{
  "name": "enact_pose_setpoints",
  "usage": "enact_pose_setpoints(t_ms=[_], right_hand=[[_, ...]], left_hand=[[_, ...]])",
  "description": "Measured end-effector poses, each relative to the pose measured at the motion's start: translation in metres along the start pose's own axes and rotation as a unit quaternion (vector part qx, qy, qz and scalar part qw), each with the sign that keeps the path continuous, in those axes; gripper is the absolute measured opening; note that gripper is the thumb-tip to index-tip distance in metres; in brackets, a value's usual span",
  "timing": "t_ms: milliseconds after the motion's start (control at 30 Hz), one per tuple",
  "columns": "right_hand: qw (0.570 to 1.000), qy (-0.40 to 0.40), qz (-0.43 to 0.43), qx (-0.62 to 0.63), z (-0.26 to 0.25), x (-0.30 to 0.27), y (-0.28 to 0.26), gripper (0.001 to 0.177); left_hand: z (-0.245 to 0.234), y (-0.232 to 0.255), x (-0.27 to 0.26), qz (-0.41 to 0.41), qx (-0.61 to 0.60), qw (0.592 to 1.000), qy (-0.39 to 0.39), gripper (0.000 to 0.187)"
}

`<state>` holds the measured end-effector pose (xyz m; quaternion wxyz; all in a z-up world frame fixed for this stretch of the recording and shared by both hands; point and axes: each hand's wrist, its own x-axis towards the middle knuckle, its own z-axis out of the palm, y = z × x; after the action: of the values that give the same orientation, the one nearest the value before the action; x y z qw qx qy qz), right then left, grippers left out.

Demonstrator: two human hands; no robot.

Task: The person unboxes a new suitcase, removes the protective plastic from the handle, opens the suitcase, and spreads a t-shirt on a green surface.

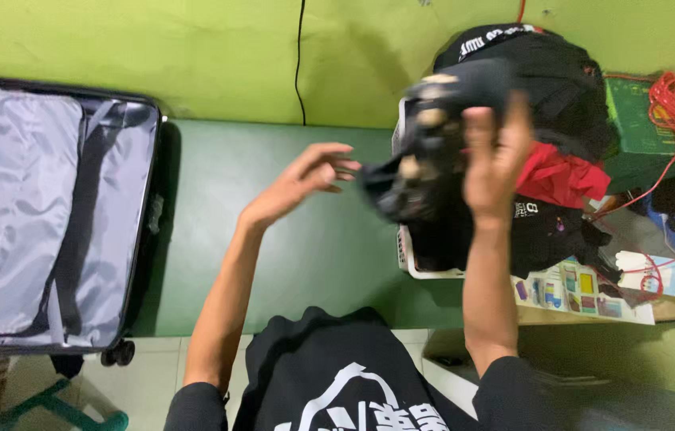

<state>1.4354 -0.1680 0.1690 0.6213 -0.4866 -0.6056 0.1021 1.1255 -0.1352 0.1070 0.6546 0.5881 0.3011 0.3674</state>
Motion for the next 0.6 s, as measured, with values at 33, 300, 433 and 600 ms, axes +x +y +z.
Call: enact_pose_setpoints(t_ms=[33, 300, 433, 600], right_hand=[[0.995, -0.061, 0.039, 0.071, 0.014, -0.005, -0.011, 0.044], [0.867, -0.257, 0.235, 0.356, 0.068, -0.017, -0.010, 0.051], [0.868, -0.262, 0.236, 0.350, 0.091, -0.040, 0.061, 0.052], [0.875, -0.312, 0.291, 0.228, 0.110, -0.088, 0.121, 0.053]], left_hand=[[0.010, -0.005, -0.004, 0.022, 0.028, 0.996, -0.077, 0.057], [0.038, -0.045, -0.022, -0.006, 0.175, 0.983, 0.061, 0.043], [0.038, -0.025, -0.035, 0.036, 0.342, 0.917, 0.203, 0.044], [0.027, -0.018, -0.037, -0.004, 0.400, 0.881, 0.251, 0.030]])
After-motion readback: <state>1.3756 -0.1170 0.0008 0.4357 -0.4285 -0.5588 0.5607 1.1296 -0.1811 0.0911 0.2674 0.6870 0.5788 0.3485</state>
